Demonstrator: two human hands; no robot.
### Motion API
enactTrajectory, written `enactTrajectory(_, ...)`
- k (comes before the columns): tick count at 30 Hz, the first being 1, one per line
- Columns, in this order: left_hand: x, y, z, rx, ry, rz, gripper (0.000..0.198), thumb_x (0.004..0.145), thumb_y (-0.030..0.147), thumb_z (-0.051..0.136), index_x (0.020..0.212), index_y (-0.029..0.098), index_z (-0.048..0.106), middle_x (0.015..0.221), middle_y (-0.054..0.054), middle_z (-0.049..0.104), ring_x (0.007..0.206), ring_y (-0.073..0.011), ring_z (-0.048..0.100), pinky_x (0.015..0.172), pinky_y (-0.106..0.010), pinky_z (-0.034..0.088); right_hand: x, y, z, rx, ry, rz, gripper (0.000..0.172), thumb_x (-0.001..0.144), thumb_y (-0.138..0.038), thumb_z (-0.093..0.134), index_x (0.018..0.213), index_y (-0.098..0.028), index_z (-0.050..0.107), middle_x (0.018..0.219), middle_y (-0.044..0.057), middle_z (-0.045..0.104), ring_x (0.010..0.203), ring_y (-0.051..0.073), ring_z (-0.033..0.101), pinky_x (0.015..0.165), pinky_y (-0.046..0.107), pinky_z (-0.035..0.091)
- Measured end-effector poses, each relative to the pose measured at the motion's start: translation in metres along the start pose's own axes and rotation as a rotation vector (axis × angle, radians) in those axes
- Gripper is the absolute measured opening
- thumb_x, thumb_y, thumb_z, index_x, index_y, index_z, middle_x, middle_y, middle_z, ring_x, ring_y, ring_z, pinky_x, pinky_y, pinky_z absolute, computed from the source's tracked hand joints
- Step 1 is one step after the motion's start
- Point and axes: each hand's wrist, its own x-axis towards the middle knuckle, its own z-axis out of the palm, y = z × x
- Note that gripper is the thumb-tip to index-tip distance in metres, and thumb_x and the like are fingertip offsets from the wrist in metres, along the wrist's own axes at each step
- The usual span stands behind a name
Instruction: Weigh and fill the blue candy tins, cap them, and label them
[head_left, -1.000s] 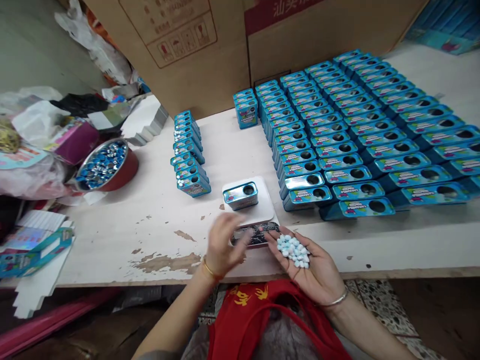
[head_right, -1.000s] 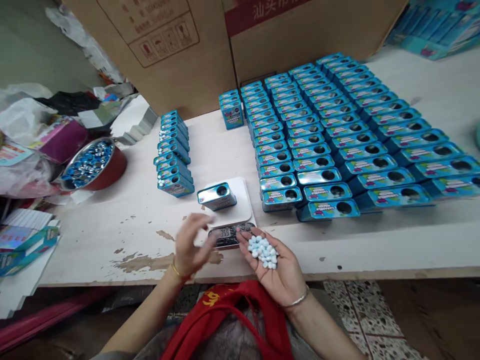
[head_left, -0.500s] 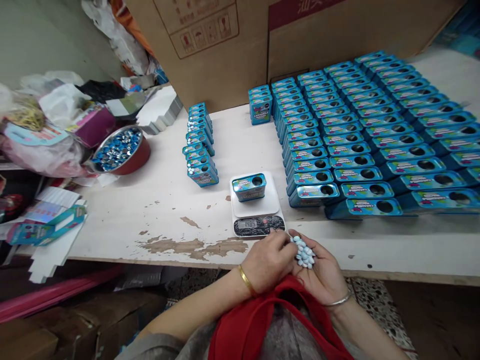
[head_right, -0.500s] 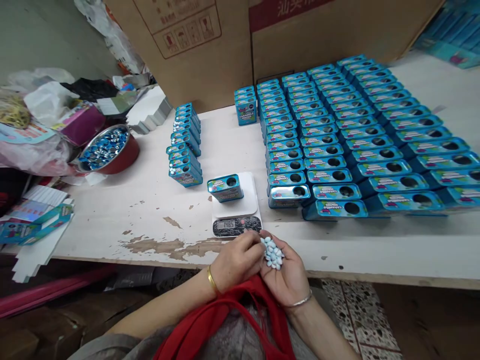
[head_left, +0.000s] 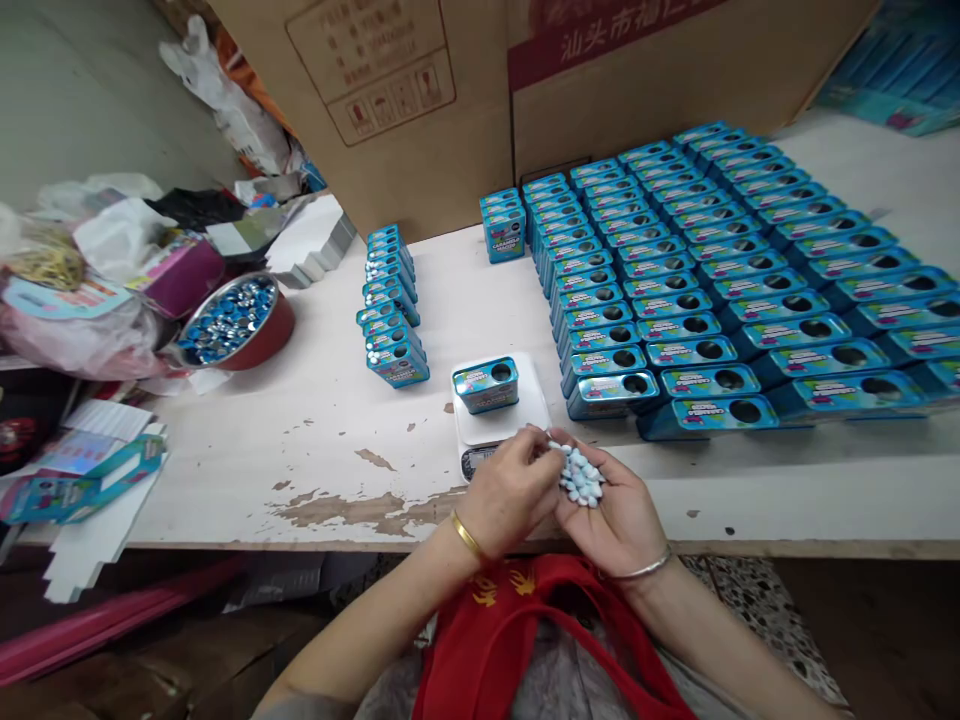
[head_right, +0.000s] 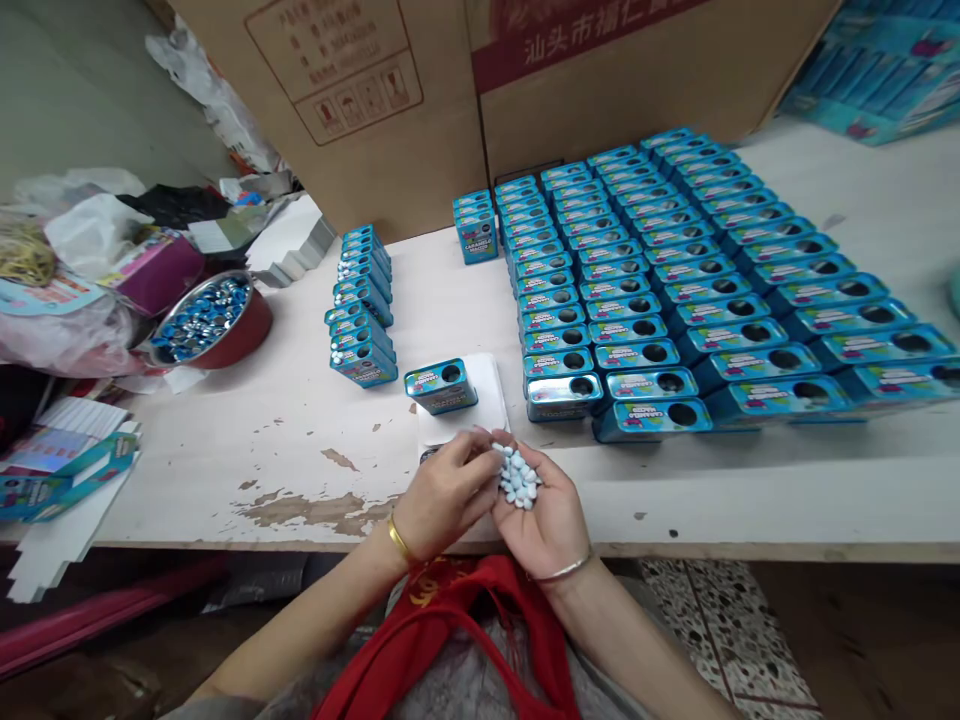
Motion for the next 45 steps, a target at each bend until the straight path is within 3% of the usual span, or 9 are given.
enactTrajectory(8,0.033,-0.022,-0.037,-0.029,0.103,0.120,0.011,0.084,0.017,0.046,0.081,0.015,0.057,0.088,-0.006,0.055,0.078,-0.0124,0.053,0.069,-0.023,0.046,0.010,-0.005,0.045,0.065,-0.086,-0.049,0.023,0.082,-0.013,0.045,0.087,-0.011,0.067,0.078,0.007,0.072,0.071,0.012,0.068,0.062,0.021,0.056)
enactTrajectory(14,0.054,-0.048,-0.055,-0.216,0.264,0.010,0.006,0.079,0.013,0.055,0.083,0.016,0.058,0.078,0.000,0.056,0.066,-0.0079,0.050,0.061,-0.019,0.043,0.015,-0.012,0.059,0.085,-0.102,-0.105,0.026,0.086,-0.013,0.038,0.087,-0.011,0.064,0.087,0.011,0.072,0.089,0.018,0.068,0.078,0.032,0.057)
enactTrajectory(21,0.064,-0.070,-0.062,-0.012,0.070,-0.081,0.008,0.079,0.014,0.054,0.083,0.015,0.060,0.076,-0.001,0.054,0.062,-0.0088,0.048,0.058,-0.020,0.041,0.017,-0.016,0.050,0.074,-0.081,-0.096,0.025,0.087,-0.015,0.039,0.093,-0.010,0.063,0.098,0.013,0.071,0.107,0.021,0.061,0.088,0.035,0.054)
enactTrajectory(25,0.059,-0.062,-0.067,-0.050,0.114,-0.027,0.014,0.087,0.017,0.048,0.094,0.014,0.060,0.086,-0.005,0.057,0.074,-0.0116,0.054,0.065,-0.023,0.045,0.012,-0.016,0.043,0.051,-0.059,-0.080,0.027,0.088,-0.017,0.039,0.098,-0.010,0.063,0.104,0.014,0.069,0.108,0.022,0.061,0.089,0.035,0.053)
enactTrajectory(30,0.034,-0.024,-0.038,-0.061,-0.032,0.105,0.026,0.090,0.027,0.045,0.112,0.016,0.053,0.099,-0.008,0.056,0.085,-0.0146,0.054,0.072,-0.026,0.048,0.001,-0.015,0.016,-0.002,-0.032,-0.046,0.031,0.089,-0.019,0.037,0.103,-0.013,0.064,0.096,0.008,0.072,0.091,0.014,0.068,0.078,0.027,0.057)
enactTrajectory(33,0.015,-0.001,0.001,0.063,-0.121,0.100,0.021,0.092,0.024,0.040,0.098,0.015,0.058,0.090,-0.007,0.056,0.079,-0.0153,0.051,0.067,-0.026,0.046,-0.007,-0.014,-0.010,-0.027,0.076,-0.006,0.032,0.089,-0.018,0.038,0.108,-0.016,0.064,0.099,0.006,0.072,0.089,0.011,0.067,0.076,0.023,0.056)
enactTrajectory(37,-0.001,0.015,0.040,0.064,-0.100,0.149,0.025,0.093,0.021,0.035,0.084,0.015,0.057,0.083,-0.006,0.054,0.075,-0.0147,0.049,0.067,-0.026,0.045,-0.018,-0.013,-0.035,-0.051,0.249,0.064,0.033,0.088,-0.017,0.038,0.109,-0.016,0.065,0.108,0.008,0.070,0.098,0.013,0.065,0.083,0.024,0.054)
enactTrajectory(40,-0.005,0.019,0.047,0.032,-0.065,0.154,0.022,0.091,0.022,0.037,0.083,0.015,0.056,0.080,-0.005,0.054,0.073,-0.0147,0.048,0.067,-0.026,0.045,-0.022,-0.013,-0.042,-0.030,0.314,0.059,0.033,0.088,-0.016,0.038,0.106,-0.015,0.066,0.101,0.007,0.072,0.093,0.012,0.067,0.082,0.023,0.054)
enactTrajectory(45,-0.006,0.021,0.034,-0.020,-0.111,0.137,0.022,0.091,0.024,0.039,0.082,0.015,0.057,0.083,-0.005,0.056,0.075,-0.0136,0.049,0.068,-0.024,0.044,-0.023,-0.012,-0.043,-0.001,0.333,0.040,0.034,0.088,-0.013,0.036,0.099,-0.013,0.068,0.085,0.007,0.074,0.075,0.010,0.069,0.070,0.019,0.056)
